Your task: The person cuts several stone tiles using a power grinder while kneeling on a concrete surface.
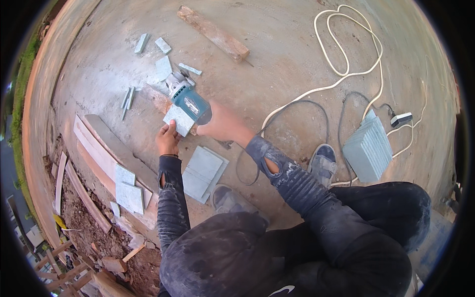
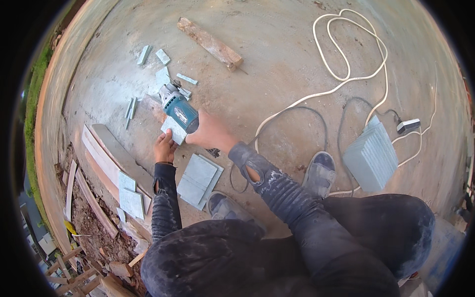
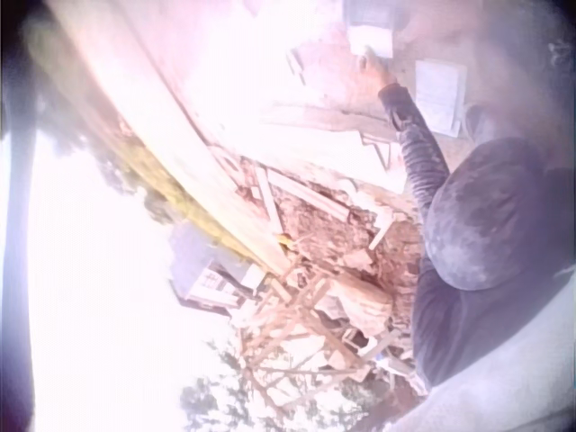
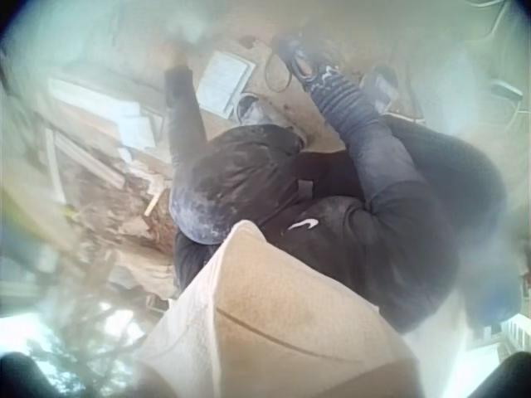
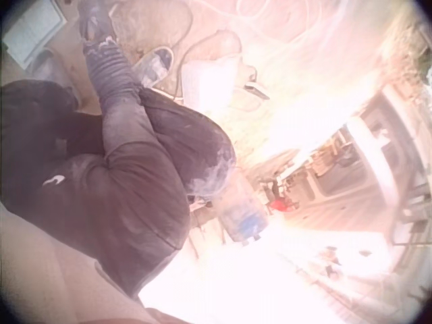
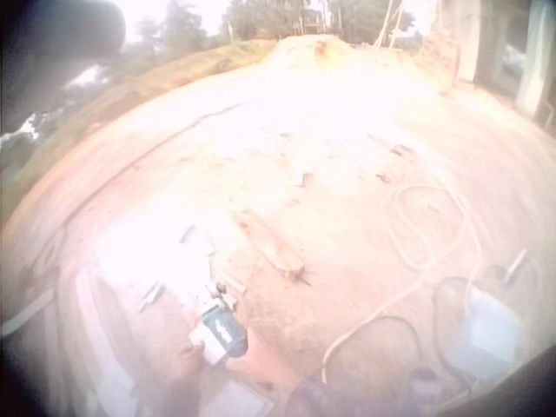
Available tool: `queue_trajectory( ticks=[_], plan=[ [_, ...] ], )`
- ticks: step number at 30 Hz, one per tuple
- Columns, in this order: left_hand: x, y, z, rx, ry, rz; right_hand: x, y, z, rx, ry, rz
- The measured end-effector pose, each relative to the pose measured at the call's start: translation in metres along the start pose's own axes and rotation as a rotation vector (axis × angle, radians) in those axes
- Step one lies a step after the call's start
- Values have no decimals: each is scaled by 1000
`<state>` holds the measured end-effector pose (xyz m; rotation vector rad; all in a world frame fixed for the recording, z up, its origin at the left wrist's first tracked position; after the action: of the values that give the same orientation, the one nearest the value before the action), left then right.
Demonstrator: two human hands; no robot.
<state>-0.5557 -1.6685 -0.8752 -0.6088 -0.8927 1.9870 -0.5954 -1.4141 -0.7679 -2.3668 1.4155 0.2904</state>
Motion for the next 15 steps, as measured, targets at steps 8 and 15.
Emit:
queue_trajectory(
  ticks=[8,15],
  plan=[
    [-9,16,1,0,74,-30,38,8,0,-53,-69,-64],
    [-14,26,2,23,98,-72,53,22,3,-43,-66,-96]
  ],
)
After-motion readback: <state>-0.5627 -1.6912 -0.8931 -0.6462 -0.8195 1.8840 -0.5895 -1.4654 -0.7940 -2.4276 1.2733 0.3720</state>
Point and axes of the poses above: each hand's wrist, its own y-axis towards the middle knuckle, its own x-axis out of the palm, z = x × y, the point moved 3 cm from there along y, towards the middle knuckle, and after that the axes turned 15 degrees about -x, right-handed, at the moved point
